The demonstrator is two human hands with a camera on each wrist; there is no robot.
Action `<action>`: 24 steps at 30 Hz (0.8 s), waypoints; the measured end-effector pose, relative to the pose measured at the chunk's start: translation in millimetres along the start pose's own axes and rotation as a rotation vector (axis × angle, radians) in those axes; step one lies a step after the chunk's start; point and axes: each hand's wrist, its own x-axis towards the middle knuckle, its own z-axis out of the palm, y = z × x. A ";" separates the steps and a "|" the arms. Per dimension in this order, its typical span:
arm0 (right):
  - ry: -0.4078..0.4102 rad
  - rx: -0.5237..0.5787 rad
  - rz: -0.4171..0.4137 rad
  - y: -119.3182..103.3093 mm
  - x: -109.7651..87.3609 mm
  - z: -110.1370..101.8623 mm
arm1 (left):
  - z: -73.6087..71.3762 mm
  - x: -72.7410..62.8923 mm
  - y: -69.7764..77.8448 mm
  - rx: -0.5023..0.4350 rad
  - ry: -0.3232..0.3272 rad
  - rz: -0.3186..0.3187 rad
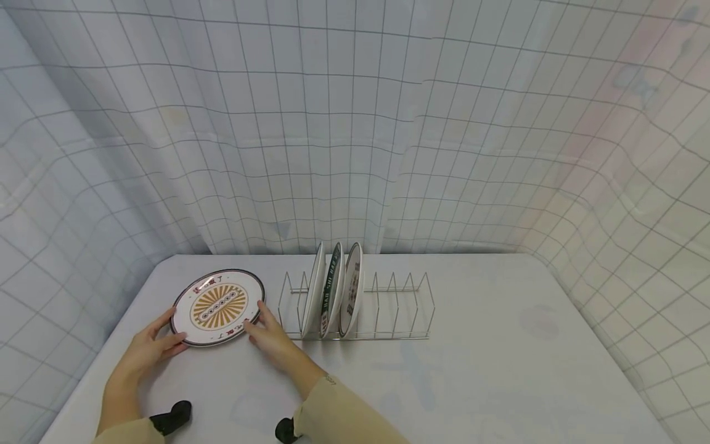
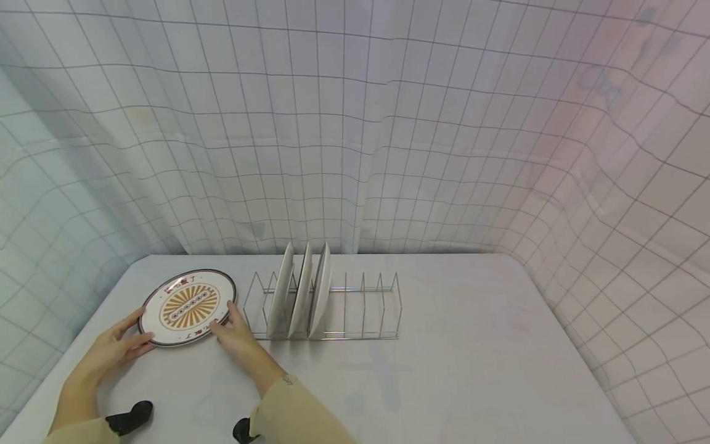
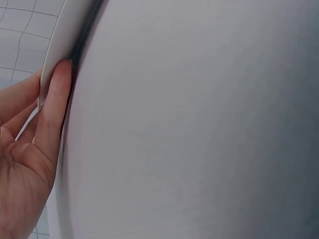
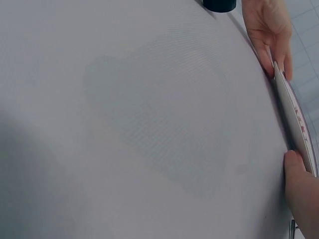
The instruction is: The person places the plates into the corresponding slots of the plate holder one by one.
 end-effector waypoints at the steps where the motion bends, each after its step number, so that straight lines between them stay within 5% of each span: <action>1: -0.004 -0.009 0.000 -0.2 -0.9 -0.5 | 0.7 -0.9 -0.1 -0.022 -0.010 0.007; 8: -0.024 0.006 -0.014 -5.7 -7.1 -0.3 | 7.3 -7.6 4.2 -0.221 -0.005 0.133; 12: -0.029 0.023 -0.111 -15.5 -8.5 3.3 | 7.3 -6.9 12.7 -0.323 -0.023 0.286; 17: -0.017 -0.011 -0.248 -33.6 -12.9 7.2 | -1.1 11.1 12.7 -0.369 -0.013 0.407; 20: -0.026 0.016 -0.321 -46.6 -18.0 8.6 | 7.5 8.1 30.1 -0.399 -0.003 0.453; 24: -0.057 0.088 -0.405 -69.6 -28.1 6.4 | 37.3 -17.4 74.1 -0.536 -0.013 0.500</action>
